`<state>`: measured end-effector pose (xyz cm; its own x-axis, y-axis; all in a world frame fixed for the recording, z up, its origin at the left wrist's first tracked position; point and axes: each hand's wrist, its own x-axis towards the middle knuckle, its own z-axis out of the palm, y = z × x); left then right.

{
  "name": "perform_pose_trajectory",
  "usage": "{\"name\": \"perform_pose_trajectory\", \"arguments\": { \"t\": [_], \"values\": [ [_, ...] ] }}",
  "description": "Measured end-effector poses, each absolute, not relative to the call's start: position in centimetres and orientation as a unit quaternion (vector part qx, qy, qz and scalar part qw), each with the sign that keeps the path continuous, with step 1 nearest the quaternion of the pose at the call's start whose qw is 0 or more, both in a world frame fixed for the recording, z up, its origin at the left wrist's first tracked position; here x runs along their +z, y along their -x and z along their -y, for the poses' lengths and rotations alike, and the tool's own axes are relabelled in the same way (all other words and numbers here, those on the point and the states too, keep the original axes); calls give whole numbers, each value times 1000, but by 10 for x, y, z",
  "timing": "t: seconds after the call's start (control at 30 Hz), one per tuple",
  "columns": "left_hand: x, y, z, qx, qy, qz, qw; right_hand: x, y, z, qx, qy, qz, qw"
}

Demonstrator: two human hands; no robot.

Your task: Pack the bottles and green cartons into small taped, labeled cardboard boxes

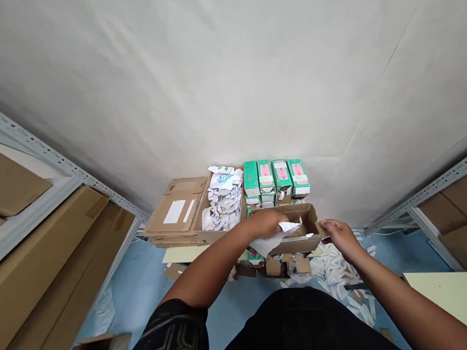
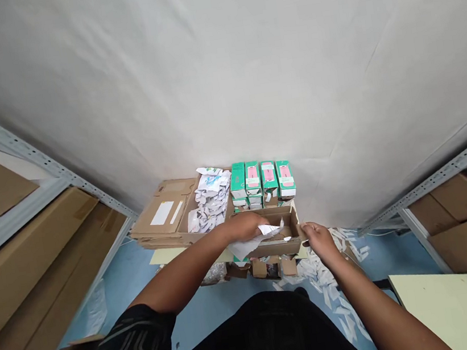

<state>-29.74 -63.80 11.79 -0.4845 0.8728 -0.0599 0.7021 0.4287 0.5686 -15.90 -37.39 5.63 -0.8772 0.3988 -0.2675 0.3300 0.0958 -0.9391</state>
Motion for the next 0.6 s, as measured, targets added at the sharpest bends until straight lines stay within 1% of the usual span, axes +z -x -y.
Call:
{"name": "perform_pose_trajectory", "arguments": {
  "t": [0.1, 0.27, 0.37, 0.47, 0.53, 0.6],
  "values": [
    [106, 304, 618, 217, -469, -811, 274, 57, 151, 372, 623, 248, 742, 17],
    [97, 309, 583, 249, -401, -819, 326, 58, 140, 368, 616, 241, 750, 14],
    [113, 308, 573, 242, -409, -811, 343, 58, 136, 366, 615, 244, 750, 14],
    [140, 304, 575, 211, -436, -801, 352, 59, 130, 363, 613, 251, 749, 19],
    [161, 300, 584, 202, -451, -803, 333, 59, 126, 362, 614, 255, 746, 20],
    [179, 292, 600, 233, -460, -806, 291, 59, 121, 361, 618, 258, 743, 21]
  ]
}}
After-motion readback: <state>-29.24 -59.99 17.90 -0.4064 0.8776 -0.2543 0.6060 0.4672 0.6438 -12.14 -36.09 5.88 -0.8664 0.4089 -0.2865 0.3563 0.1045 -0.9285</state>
